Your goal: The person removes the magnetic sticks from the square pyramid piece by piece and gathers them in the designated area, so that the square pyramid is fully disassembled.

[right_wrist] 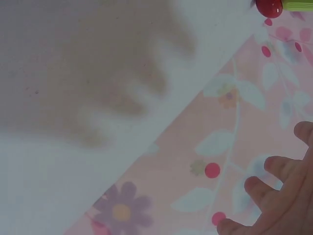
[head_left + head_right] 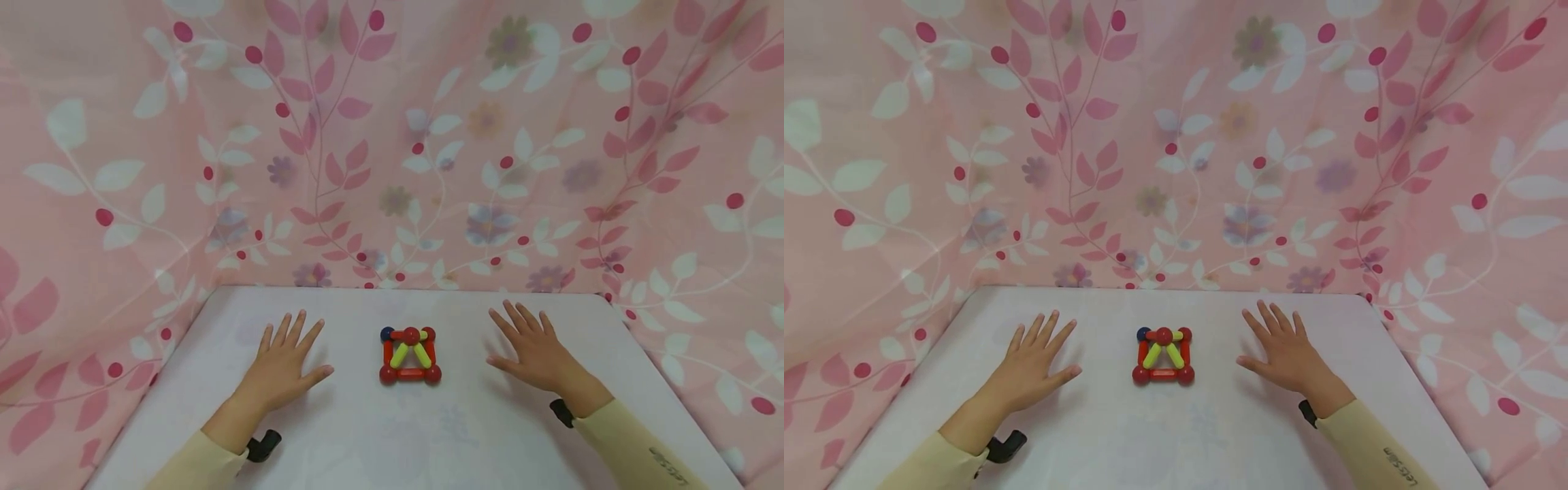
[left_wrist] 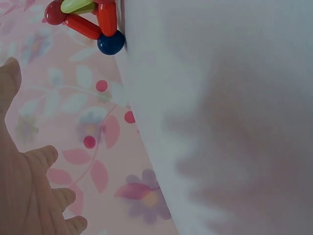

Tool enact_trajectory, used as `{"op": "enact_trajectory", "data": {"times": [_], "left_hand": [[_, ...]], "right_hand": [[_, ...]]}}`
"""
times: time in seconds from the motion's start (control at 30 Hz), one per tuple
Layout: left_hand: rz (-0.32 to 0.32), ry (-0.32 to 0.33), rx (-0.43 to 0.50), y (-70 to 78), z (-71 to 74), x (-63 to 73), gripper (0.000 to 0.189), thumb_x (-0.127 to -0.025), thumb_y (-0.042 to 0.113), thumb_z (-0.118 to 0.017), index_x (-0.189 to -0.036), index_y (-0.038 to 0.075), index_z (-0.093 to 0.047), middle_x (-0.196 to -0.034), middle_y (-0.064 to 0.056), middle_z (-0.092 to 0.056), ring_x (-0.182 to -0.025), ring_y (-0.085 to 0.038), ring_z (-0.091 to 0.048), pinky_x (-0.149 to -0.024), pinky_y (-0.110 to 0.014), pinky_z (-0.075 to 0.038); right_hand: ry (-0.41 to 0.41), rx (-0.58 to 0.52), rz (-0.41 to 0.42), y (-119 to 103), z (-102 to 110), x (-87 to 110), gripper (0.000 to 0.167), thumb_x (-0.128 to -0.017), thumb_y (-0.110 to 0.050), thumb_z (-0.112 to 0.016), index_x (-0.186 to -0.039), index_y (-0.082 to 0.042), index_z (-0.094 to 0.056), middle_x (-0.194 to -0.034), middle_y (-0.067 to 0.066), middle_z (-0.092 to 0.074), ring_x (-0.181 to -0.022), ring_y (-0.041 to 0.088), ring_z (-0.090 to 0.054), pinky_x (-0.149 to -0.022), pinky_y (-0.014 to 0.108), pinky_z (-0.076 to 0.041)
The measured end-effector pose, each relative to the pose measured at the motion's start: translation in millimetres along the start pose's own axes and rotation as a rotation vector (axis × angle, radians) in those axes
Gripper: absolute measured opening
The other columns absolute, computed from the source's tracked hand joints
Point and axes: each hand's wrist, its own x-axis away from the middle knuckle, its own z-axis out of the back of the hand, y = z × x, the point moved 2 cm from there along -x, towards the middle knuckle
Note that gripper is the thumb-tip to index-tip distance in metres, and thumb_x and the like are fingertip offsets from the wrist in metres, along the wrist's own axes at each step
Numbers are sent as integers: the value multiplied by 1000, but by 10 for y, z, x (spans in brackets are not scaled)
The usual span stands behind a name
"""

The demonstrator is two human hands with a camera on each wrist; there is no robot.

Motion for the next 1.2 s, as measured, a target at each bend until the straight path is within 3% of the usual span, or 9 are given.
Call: {"op": "enact_trajectory", "data": {"times": [0.33,0.6,0.73,0.83,1.2], "left_hand": [[-58,10,-1,248,-116,-110,89,-89,74,-49,-159,21,-30,-164,-18,-18,-151,-43,-9,-116,-65,-2],[-77,-29,13,388,-175,-196,88,-90,71,-52,-159,22,-29,-165,-16,-17,-151,-42,-10,-116,-66,-4],[-85,-61,35,466,-178,-231,88,-91,74,-47,-159,22,-29,-165,-15,-18,-151,-42,-12,-116,-65,-5],[-90,-77,41,516,-199,-272,87,-91,75,-44,-160,23,-27,-165,-15,-18,-151,-41,-14,-117,-64,-8],[-113,-73,156,652,-283,-404,77,-95,61,-55,-157,19,-34,-162,-14,-28,-149,-39,-21,-118,-61,-14]], "right_hand": [[-6,-23,42,-224,-98,-88,86,-93,-64,-55,-159,-16,-29,-163,18,-22,-148,42,-19,-113,70,-10],[-24,-79,83,-393,-140,-175,85,-92,-66,-54,-158,-19,-31,-163,16,-25,-147,41,-23,-114,68,-14],[-50,-113,102,-462,-160,-221,84,-92,-67,-54,-157,-20,-33,-162,15,-27,-147,40,-25,-115,65,-18],[-62,-134,99,-511,-168,-245,81,-92,-64,-57,-156,-20,-35,-162,14,-28,-146,40,-27,-114,63,-22],[-144,-223,42,-686,-204,-353,70,-91,-53,-66,-150,-21,-47,-158,9,-37,-142,33,-38,-108,57,-38]]}}
